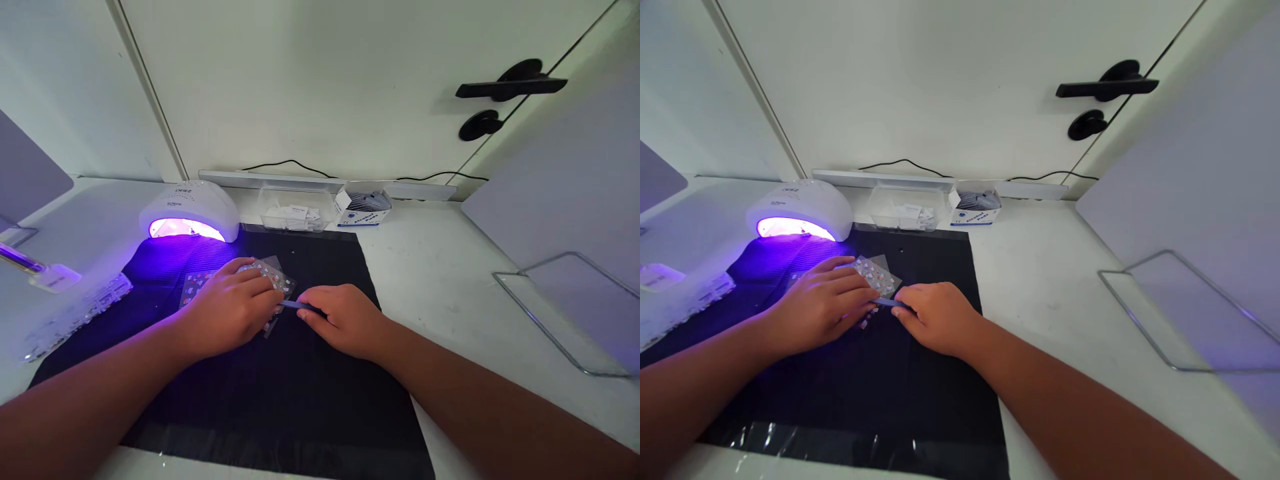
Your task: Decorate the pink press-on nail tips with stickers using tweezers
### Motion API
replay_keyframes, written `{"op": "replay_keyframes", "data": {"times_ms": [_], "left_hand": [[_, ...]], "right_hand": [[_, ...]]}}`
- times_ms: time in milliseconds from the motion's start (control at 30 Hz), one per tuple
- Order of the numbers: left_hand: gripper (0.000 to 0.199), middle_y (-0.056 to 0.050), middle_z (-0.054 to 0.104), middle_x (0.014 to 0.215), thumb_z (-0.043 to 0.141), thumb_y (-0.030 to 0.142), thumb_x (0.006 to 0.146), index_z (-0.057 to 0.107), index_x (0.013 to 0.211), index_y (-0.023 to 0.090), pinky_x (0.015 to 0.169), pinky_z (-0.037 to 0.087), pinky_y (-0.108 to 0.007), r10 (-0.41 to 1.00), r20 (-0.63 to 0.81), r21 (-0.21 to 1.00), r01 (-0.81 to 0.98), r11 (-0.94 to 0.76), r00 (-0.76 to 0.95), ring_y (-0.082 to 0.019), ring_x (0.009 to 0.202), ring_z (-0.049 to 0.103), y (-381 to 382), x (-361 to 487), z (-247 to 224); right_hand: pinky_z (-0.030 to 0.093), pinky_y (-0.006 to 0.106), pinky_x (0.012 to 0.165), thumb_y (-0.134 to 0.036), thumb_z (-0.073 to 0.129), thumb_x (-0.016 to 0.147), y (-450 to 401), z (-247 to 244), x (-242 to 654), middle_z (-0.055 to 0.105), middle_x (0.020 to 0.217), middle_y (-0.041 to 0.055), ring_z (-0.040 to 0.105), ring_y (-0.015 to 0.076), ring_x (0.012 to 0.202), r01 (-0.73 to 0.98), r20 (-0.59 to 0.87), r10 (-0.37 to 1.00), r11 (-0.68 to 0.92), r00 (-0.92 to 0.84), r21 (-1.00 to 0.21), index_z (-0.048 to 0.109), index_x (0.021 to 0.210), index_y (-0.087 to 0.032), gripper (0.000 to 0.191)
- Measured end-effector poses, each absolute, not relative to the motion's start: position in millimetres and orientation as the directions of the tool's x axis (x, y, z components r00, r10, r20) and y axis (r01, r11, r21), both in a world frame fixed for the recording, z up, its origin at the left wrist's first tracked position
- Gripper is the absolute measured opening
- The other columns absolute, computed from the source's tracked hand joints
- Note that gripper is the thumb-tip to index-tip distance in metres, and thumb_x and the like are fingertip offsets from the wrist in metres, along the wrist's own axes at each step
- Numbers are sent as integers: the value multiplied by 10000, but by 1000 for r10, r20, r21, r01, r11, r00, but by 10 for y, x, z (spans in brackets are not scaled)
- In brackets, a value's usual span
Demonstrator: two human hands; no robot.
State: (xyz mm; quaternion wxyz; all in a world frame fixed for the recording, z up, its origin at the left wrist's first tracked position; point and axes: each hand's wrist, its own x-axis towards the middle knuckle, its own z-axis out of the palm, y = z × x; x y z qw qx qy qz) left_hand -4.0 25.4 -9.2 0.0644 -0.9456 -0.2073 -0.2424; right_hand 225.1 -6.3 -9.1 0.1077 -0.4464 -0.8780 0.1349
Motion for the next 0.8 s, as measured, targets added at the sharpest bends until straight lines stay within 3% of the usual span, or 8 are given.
{"op": "replay_keyframes", "data": {"times_ms": [267, 800], "left_hand": [[181, -24, 720, 827, 498, 230, 955, 669, 947, 174, 905, 504, -511, 379, 463, -12, 433, -901, 802, -235, 816, 679, 247, -34, -81], [149, -33, 726, 918, 510, 208, 945, 651, 988, 184, 910, 505, -487, 366, 472, -46, 437, -898, 802, -228, 837, 672, 248, -44, -74]], "right_hand": [[439, 283, 662, -302, 562, 931, -65, -117, 2246, 727, 865, 42, 664, 183, 733, 767, 90, 832, 542, -548, -344, 676, 1004, -165, 193], [383, 274, 630, -293, 495, 963, -53, -89, 2245, 706, 791, 47, 632, 182, 712, 764, 71, 806, 581, -588, -281, 673, 884, -153, 240]]}}
